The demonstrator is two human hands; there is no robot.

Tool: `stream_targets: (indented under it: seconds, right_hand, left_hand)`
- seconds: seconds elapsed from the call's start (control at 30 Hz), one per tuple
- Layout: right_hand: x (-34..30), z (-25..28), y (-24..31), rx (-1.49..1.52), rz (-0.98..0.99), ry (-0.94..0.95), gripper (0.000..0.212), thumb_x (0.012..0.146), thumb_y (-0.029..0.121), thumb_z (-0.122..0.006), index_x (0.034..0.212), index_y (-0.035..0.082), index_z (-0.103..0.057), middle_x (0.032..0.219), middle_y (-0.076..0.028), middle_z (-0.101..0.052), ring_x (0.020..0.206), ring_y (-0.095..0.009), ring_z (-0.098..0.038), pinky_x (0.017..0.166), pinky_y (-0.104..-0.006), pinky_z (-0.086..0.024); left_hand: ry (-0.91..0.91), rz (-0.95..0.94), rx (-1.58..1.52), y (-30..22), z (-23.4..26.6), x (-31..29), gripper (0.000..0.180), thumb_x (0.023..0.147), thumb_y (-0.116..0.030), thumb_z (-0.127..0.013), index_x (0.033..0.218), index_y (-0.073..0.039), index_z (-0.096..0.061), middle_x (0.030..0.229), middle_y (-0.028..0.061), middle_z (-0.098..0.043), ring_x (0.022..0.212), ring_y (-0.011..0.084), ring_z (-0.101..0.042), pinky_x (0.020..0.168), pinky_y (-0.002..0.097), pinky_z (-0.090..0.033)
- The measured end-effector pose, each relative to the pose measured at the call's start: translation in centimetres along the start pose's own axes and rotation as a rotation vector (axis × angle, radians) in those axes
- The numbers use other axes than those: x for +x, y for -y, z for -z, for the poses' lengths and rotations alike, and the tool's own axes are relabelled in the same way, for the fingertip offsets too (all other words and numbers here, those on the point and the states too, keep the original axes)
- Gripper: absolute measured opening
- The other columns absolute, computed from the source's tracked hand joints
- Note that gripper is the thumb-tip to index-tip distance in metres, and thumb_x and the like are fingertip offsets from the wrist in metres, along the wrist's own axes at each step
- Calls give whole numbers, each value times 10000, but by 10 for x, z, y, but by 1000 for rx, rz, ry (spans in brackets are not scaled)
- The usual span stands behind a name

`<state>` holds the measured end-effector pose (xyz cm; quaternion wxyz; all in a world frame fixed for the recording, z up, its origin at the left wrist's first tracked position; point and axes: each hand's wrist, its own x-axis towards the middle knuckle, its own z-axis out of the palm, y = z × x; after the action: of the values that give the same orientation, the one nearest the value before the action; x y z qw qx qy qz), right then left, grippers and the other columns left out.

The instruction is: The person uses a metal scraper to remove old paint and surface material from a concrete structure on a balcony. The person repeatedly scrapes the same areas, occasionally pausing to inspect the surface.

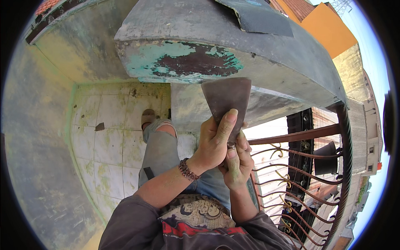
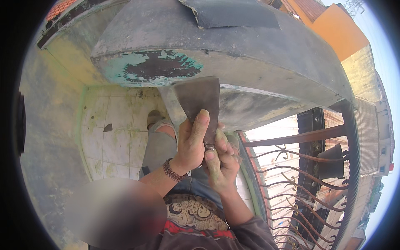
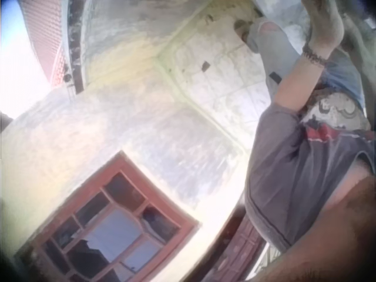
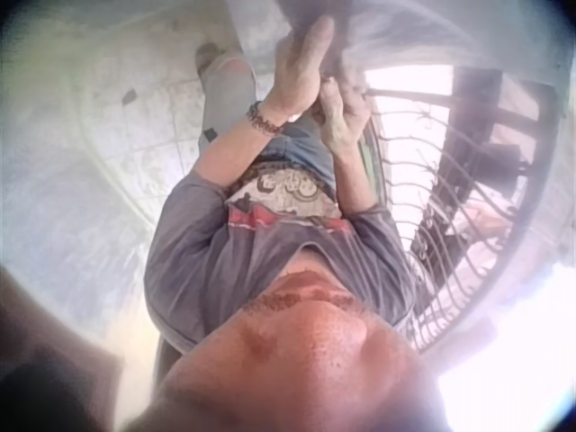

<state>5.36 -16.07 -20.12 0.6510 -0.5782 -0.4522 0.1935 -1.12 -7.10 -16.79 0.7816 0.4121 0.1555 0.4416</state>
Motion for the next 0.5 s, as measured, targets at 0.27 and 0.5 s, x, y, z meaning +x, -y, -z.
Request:
stream_targets:
  seconds: [0.27, 0.5]
  right_hand:
    - [-1, -1, -7, 118, -34, 108, 464, 984, 211, -483, 1250, -169, -499, 1092, -104, -574, 600, -32, -509, 455, -169, -383]
    - [-9, -12, -16, 261, -56, 50, 464, 993, 212, -468, 1279, -153, -477, 966, -110, -617, 507, -39, -493, 408, -168, -363]
  left_hand:
    - [13, -43, -46, 0, 4, 2, 380, 1016, -327, -521, 950, 35, -614, 795, 65, -652, 590, 101, -620, 533, 253, -511]
    - [20, 1, 4, -1, 7, -2, 374, 1017, -326, -521, 1005, 32, -629, 830, 62, -659, 606, 85, -615, 534, 233, -491]
